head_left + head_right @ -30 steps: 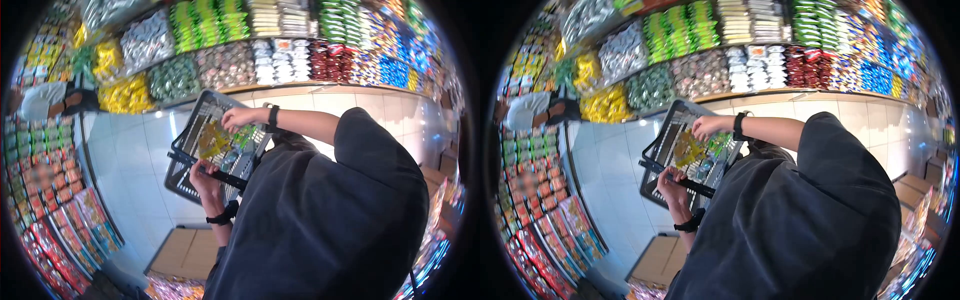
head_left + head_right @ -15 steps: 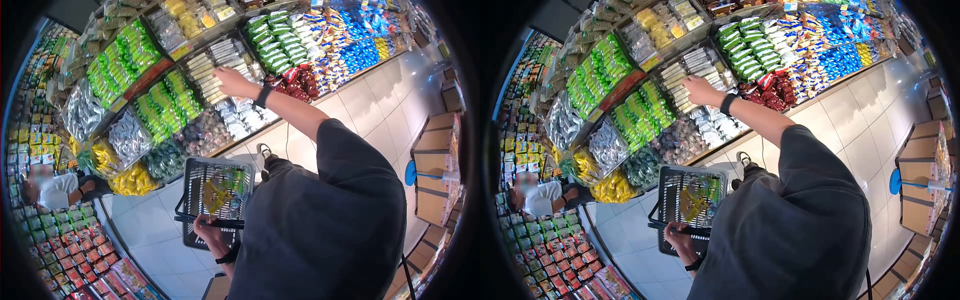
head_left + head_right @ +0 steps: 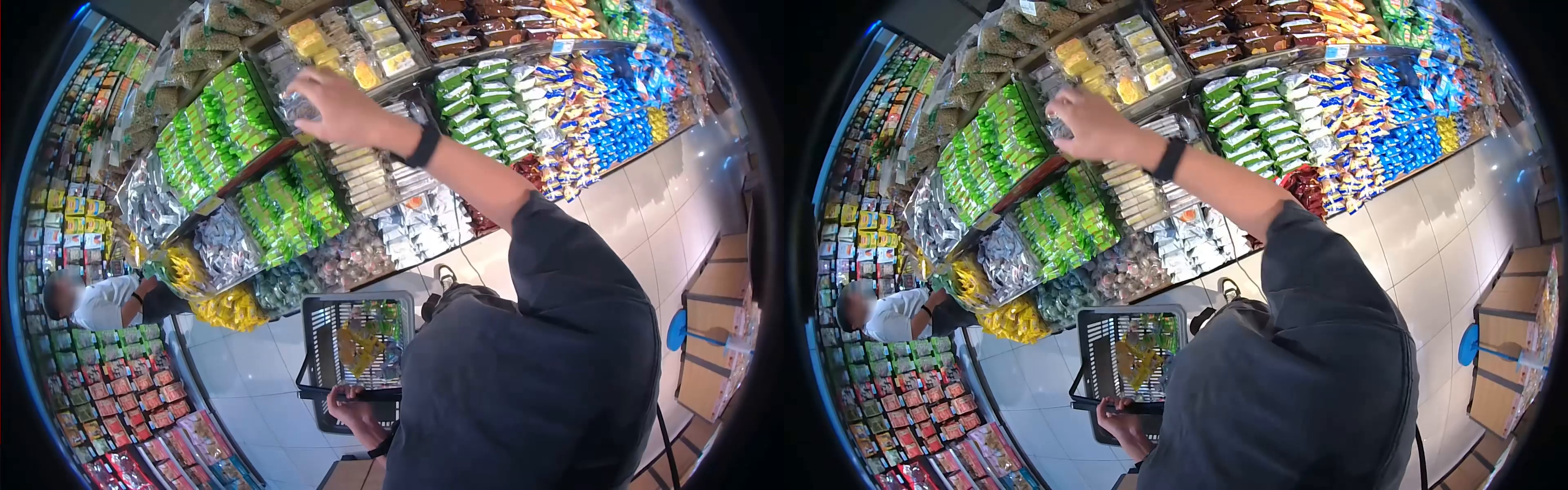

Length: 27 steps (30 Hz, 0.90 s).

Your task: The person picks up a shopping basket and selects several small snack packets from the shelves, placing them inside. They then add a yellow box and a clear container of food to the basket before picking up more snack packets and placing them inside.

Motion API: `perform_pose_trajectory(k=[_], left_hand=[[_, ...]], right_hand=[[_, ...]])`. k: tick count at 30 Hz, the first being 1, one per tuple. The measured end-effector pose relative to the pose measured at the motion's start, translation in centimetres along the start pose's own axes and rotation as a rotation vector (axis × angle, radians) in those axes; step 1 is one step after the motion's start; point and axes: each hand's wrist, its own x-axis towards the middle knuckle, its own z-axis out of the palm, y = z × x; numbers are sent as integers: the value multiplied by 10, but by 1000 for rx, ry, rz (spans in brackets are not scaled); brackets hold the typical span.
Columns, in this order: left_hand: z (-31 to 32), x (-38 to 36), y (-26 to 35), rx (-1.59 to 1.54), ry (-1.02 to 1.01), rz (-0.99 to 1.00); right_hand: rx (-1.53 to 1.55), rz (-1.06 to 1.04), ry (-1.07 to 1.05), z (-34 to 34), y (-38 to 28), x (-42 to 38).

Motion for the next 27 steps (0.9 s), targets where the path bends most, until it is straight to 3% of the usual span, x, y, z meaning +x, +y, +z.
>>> perform_pose_trajectory(k=[2, 3, 5, 6, 8, 17, 20, 22, 27], left_hand=[[6, -1, -2, 14, 84, 36], [8, -1, -3, 9, 81, 44], [7, -2, -5, 10, 37, 62], [9, -3, -5, 8, 35, 73], [10, -7, -7, 14, 23, 99], [7, 0, -8, -28, 19, 85], [14, -4, -8, -7, 36, 98], [16, -6, -8, 1, 37, 107], [12, -2, -7, -32, 1, 81]], right_hand=[[-296, 23, 2, -1, 23, 29], [-292, 16, 8, 6, 33, 39], [-417, 52, -251, 18, 42, 50], [-411, 47, -244, 19, 44, 54], [-524, 19, -435, 19, 45, 59], [-413, 81, -331, 19, 57, 68], [-155, 99, -367, 17, 59, 66], [-93, -16, -174, 18, 60, 60], [-76, -11, -124, 16, 61, 57]])
